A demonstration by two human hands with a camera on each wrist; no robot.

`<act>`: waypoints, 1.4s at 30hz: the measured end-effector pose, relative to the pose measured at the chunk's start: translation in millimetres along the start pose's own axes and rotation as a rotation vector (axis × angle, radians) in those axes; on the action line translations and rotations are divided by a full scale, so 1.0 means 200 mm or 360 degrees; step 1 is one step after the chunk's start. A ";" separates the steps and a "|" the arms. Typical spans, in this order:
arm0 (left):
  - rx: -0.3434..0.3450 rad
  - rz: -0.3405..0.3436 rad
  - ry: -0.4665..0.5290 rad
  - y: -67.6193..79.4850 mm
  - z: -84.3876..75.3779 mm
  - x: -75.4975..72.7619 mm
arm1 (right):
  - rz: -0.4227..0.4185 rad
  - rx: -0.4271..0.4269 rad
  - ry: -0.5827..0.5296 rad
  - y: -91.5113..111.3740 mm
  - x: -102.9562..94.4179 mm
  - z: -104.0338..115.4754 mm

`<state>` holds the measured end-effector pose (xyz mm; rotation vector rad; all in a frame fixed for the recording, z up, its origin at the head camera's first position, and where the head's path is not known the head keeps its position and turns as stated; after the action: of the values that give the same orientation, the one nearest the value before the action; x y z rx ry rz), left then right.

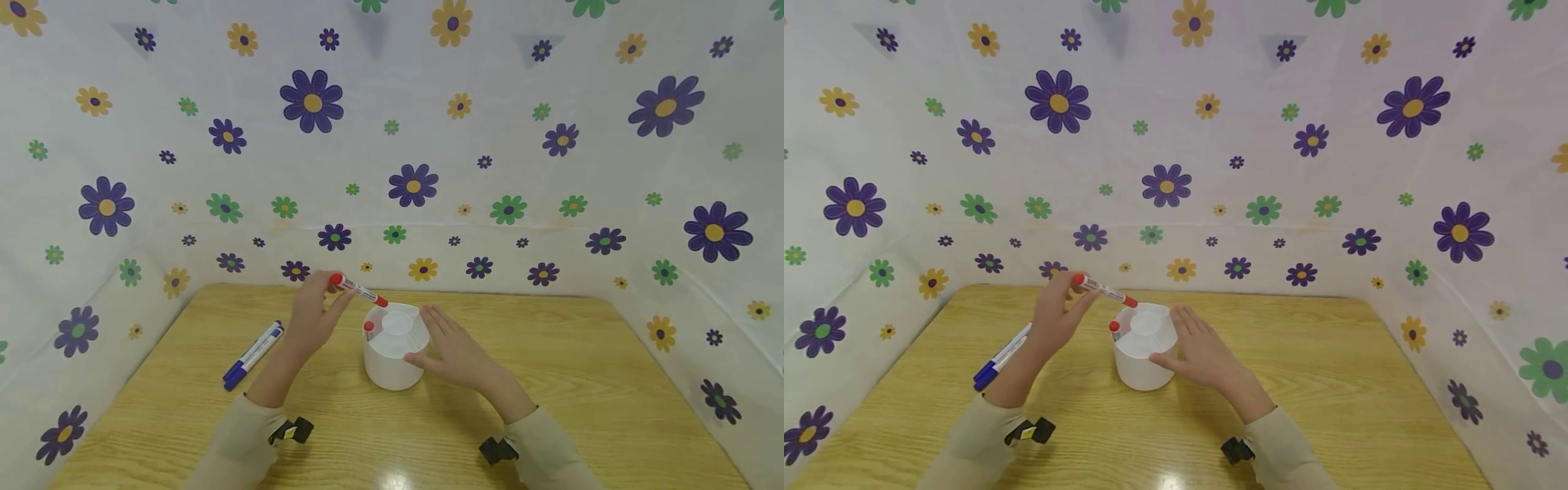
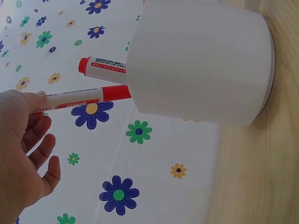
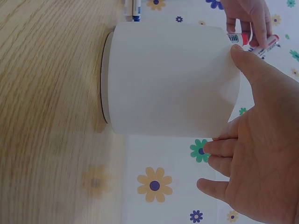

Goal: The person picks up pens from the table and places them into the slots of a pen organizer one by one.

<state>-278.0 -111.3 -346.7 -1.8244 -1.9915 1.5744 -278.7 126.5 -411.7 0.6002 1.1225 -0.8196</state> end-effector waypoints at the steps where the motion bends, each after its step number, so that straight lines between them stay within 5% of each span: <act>1: -0.0017 0.0016 0.0017 0.00 0.01 0.01 | 0.0002 -0.0001 -0.0001 0.00 0.00 0.00; 14: -0.0218 0.0292 0.0009 0.01 0.01 0.09 | 0.0003 -0.0012 -0.0003 0.01 0.01 -0.01; 25: -0.0221 0.0384 -0.0099 0.05 0.01 0.11 | 0.0006 -0.0019 -0.0002 0.02 0.02 -0.02; 34: -0.0235 0.0337 -0.0309 0.07 0.08 0.07 | 0.0010 0.0001 -0.0001 0.03 0.02 -0.03; 42: -0.0124 0.0241 -0.0607 0.10 0.17 0.04 | 0.0014 -0.0014 0.0008 0.03 0.03 -0.04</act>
<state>-287.5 -130.4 -381.4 -1.8564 -2.1273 2.0522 -278.0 134.8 -419.2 0.5998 1.1265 -0.8055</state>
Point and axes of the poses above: each hand's wrist, its own y-axis away from the middle knuckle, its own x-axis out of the palm, z = x × y, the point moved 6 cm from there along -y, towards the middle knuckle, and after that the axes turned 7 degrees about z, right-handed, at the moved point
